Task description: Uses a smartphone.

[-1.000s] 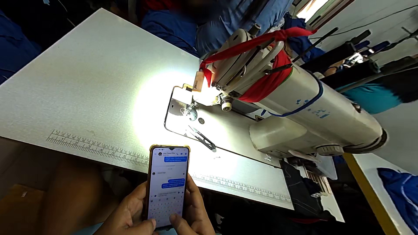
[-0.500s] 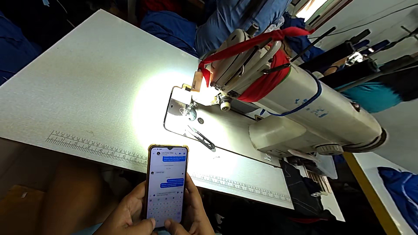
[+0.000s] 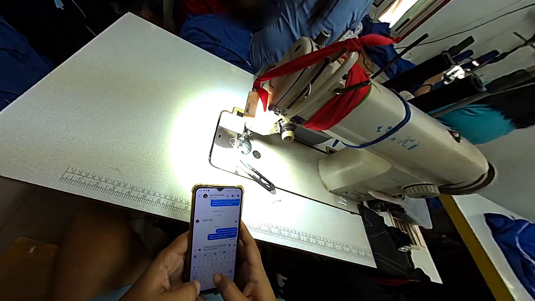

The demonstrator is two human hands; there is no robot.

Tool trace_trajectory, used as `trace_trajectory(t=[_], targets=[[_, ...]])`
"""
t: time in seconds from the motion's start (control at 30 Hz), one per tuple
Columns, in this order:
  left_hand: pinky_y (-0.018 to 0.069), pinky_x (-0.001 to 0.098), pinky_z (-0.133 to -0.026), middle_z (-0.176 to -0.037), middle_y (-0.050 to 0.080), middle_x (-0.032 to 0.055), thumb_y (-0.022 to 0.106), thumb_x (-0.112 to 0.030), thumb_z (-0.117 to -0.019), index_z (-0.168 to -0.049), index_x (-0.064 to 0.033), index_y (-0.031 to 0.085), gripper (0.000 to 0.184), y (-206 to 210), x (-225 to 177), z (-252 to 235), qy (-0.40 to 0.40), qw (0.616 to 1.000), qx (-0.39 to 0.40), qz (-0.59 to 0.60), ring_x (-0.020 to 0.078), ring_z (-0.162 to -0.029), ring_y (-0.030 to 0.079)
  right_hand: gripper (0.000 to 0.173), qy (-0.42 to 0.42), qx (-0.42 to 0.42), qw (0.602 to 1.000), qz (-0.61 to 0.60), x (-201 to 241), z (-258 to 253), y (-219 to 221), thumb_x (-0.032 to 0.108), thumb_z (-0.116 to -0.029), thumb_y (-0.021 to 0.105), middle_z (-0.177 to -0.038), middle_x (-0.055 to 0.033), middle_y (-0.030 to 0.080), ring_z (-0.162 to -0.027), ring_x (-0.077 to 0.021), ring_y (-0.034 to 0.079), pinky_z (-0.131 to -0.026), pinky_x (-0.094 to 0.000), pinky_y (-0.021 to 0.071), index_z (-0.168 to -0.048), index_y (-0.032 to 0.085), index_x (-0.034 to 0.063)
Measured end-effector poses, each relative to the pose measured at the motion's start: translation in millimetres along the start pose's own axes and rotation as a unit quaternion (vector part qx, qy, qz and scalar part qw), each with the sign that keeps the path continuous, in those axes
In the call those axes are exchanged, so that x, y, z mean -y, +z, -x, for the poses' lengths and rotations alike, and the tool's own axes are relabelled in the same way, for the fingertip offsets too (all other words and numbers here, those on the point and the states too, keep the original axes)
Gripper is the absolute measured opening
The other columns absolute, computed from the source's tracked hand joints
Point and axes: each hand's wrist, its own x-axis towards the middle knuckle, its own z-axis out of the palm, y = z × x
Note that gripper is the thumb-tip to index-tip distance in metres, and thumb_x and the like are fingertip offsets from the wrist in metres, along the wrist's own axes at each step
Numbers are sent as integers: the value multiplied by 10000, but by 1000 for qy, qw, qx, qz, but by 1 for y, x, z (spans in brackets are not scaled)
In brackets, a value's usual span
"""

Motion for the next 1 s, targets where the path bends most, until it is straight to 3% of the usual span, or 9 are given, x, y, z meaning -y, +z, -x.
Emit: trace_trajectory(t=[0.1, 0.23, 0.33, 0.5, 0.6, 0.67, 0.77, 1.0], targets=[[642, 367, -780, -1354, 626, 82, 497, 144, -896, -1459, -93, 369, 624, 0, 1, 0, 2, 1000, -7, -10, 227, -1127, 688, 836, 8, 7, 1000, -15, 0, 0, -2, -92, -912, 545, -1496, -232, 442, -1290, -199, 583, -1042, -373, 548, -1547, 5, -151], [650, 369, -750, -1333, 648, 89, 455, 148, -923, -1458, -94, 389, 591, 1, 1, 0, -1, 1000, -23, -20, 227, -1103, 704, 743, 16, 20, 998, -65, 0, 0, -7, -57, -963, 465, -1461, -162, 498, -1245, -187, 608, -992, -389, 569, -1565, 31, -98], [649, 383, -762, -1350, 633, 99, 466, 159, -901, -1461, -90, 379, 619, 2, 1, 0, 0, 1000, -14, -9, 242, -1124, 694, 694, 10, 1, 999, -49, 0, 0, -4, -82, -971, 414, -1440, -172, 514, -1224, -176, 621, -976, -370, 577, -1559, 46, -114], [640, 369, -790, -1367, 620, 84, 494, 154, -891, -1469, -91, 362, 641, 1, 1, -1, 4, 1000, 8, -7, 227, -1143, 682, 648, 3, -34, 999, -17, -2, 0, 1, -52, -992, 436, -1419, -175, 530, -1208, -153, 626, -970, -339, 578, -1534, 93, -151], [634, 371, -820, -1364, 621, 82, 498, 161, -888, -1470, -78, 358, 645, 2, 1, -1, 5, 1000, 5, -4, 222, -1143, 680, 727, -11, -46, 999, 0, -3, 0, 6, -24, -973, 534, -1430, -196, 513, -1224, -149, 618, -988, -331, 571, -1529, 86, -162], [622, 367, -867, -1378, 608, 77, 496, 166, -881, -1478, -67, 344, 659, 2, 2, 0, 7, 1000, 10, -2, 210, -1170, 664, 810, -24, -66, 997, 17, -5, 1, 12, 2, -945, 634, -1413, -199, 512, -1194, -148, 634, -938, -316, 598, -1525, 91, -156], [626, 370, -854, -1372, 614, 79, 499, 168, -878, -1471, -68, 350, 656, 2, 2, 0, 5, 1000, 7, -6, 214, -1167, 668, 814, -20, -71, 997, 34, -3, 1, 14, -24, -934, 625, -1415, -213, 501, -1205, -146, 627, -960, -311, 588, -1521, 81, -169], [635, 360, -815, -1354, 630, 71, 507, 164, -872, -1458, -97, 363, 657, 0, 2, 2, 4, 1000, -20, -8, 211, -1149, 680, 979, 0, 16, 1000, 14, -3, 2, 2, -121, -847, 651, -1541, -245, 374, -1321, -208, 563, -1030, -375, 564, -1558, -21, -133]])
